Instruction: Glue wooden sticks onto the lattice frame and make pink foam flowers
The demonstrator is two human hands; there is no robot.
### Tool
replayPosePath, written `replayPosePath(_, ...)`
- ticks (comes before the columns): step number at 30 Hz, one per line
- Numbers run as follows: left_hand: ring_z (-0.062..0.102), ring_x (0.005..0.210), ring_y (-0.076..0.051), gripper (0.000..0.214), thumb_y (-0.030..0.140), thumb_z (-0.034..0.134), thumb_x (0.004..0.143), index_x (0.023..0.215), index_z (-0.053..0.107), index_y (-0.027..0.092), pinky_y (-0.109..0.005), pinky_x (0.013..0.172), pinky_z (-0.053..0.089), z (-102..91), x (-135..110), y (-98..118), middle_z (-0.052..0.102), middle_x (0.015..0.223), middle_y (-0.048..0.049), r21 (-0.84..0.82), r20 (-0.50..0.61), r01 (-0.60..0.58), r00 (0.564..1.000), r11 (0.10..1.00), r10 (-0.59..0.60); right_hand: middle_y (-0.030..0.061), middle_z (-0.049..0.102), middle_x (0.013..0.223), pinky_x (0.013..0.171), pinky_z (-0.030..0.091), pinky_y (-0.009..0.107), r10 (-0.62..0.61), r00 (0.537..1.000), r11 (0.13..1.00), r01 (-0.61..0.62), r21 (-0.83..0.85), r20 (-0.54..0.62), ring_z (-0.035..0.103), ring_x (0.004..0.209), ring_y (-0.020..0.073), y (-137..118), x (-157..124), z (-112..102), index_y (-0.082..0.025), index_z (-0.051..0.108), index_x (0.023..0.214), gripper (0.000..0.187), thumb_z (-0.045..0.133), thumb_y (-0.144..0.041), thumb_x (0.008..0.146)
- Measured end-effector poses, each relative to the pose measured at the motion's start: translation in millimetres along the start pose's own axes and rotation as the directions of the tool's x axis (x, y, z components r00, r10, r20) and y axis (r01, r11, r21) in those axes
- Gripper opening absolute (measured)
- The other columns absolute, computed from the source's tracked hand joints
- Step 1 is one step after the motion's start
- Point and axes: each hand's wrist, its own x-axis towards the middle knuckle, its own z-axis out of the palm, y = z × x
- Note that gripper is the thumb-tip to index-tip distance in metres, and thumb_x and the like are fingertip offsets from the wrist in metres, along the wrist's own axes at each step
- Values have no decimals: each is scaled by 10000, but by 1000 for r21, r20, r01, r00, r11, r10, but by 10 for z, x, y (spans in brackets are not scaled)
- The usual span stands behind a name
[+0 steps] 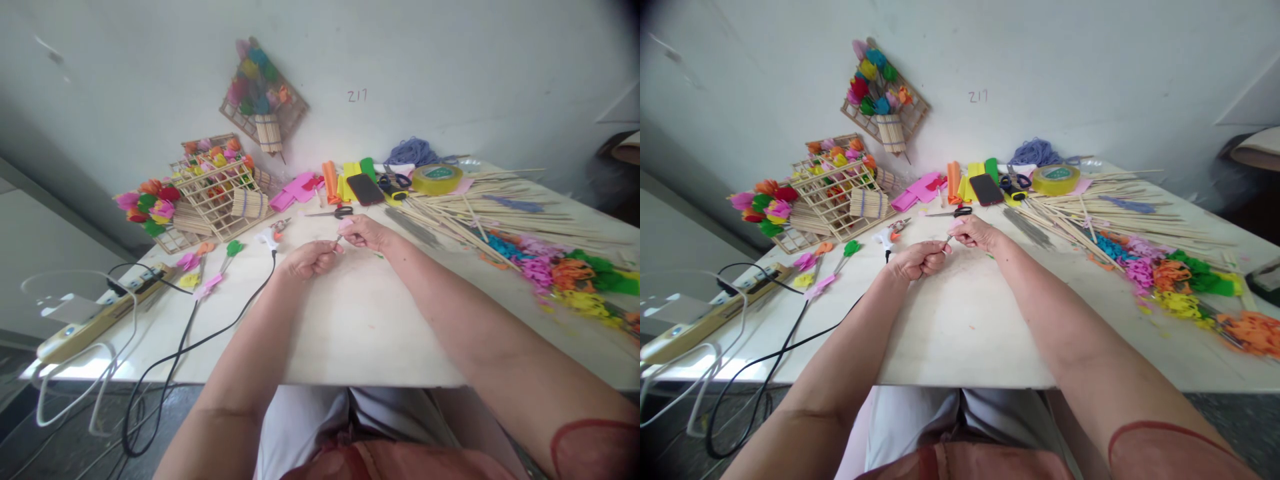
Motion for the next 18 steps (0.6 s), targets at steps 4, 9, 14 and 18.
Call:
replayPosePath(4, 116, 351, -46, 156, 226, 386, 832, 794, 515, 147, -143, 340, 90, -4, 3, -4, 152, 455, 99, 5, 3, 1, 1000, 1000, -1, -91, 372, 413, 313, 126, 161, -5, 1000, 1000, 5, 2, 4, 223, 323, 15, 11, 3, -7, -159, 452, 643, 214, 651, -236, 631)
replayPosePath(9, 119, 352, -44, 144, 234, 410, 827, 796, 519, 145, -144, 342, 91, -11, 6, -7, 154, 460, 100, 2, 6, -4, 1000, 1000, 4, -90, 379, 414, 311, 127, 160, -5, 1000, 1000, 5, 0, -1, 224, 321, 15, 11, 3, -4, -157, 457, 644, 210, 653, -233, 631)
replayPosePath(14, 123, 351, -43, 143, 229, 414, 823, 795, 522, 140, -146, 343, 93, -10, 6, -8, 154, 459, 100, -1, 3, -8, 1000, 1000, 8, -88, 379, 413, 309, 128, 158, -6, 1000, 1000, 6, -2, 1, 229, 321, 17, 6, 1, -2, -154, 464, 641, 201, 649, -231, 632)
replayPosePath(18, 122, 351, -43, 142, 227, 414, 822, 794, 524, 141, -144, 345, 92, -8, 3, -9, 155, 457, 100, -3, 1, -5, 1000, 1000, 5, -86, 383, 417, 310, 129, 158, -5, 1000, 1000, 5, -4, 2, 228, 321, 15, 10, 1, -10, -152, 470, 647, 196, 648, -234, 634)
